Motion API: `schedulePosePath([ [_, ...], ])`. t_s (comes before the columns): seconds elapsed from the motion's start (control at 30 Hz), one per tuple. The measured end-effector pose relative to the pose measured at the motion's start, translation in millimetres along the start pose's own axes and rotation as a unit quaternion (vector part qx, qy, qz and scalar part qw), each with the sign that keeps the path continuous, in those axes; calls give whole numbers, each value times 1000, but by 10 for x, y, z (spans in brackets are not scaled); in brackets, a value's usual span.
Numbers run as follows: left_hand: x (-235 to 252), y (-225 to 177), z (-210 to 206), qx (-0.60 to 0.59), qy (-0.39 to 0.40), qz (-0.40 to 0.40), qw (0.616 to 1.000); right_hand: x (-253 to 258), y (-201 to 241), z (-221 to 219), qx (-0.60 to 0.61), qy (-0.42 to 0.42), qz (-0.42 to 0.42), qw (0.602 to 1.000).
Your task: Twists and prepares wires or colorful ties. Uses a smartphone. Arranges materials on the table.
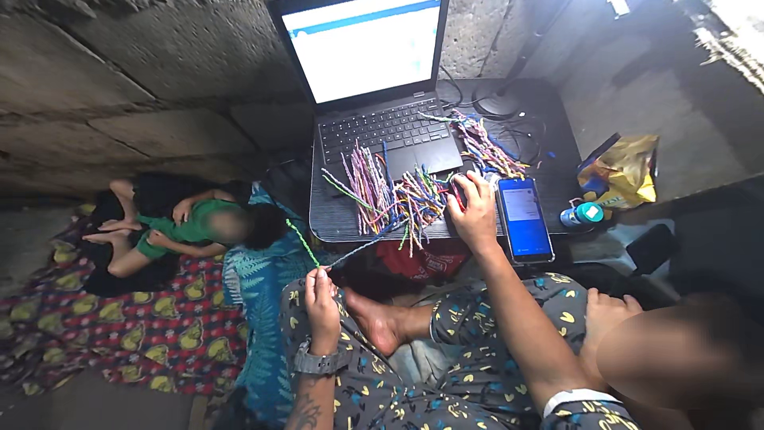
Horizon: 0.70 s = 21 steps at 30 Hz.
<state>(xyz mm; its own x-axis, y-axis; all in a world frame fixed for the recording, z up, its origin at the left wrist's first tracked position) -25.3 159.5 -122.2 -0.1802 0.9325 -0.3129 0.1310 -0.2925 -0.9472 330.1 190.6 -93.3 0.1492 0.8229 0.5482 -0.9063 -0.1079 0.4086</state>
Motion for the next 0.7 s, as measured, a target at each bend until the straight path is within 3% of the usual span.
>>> schedulePosePath([
  [0.7, -9, -18, 2, 38, -13, -5, 999, 6, 9, -5, -8, 6, -3, 1000],
])
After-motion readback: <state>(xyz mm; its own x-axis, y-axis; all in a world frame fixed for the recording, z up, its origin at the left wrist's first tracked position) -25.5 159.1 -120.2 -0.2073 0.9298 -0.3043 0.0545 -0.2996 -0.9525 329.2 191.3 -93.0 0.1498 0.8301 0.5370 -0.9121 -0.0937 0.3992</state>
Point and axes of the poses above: each hand's wrist, its own x-axis towards the middle knuckle, its own z-axis out of the back of the hand, y = z × x, the point moved 7 cm from there along x, towards the middle knuckle, and after that the axes turned 14 degrees about z, right-handed, at the moved point
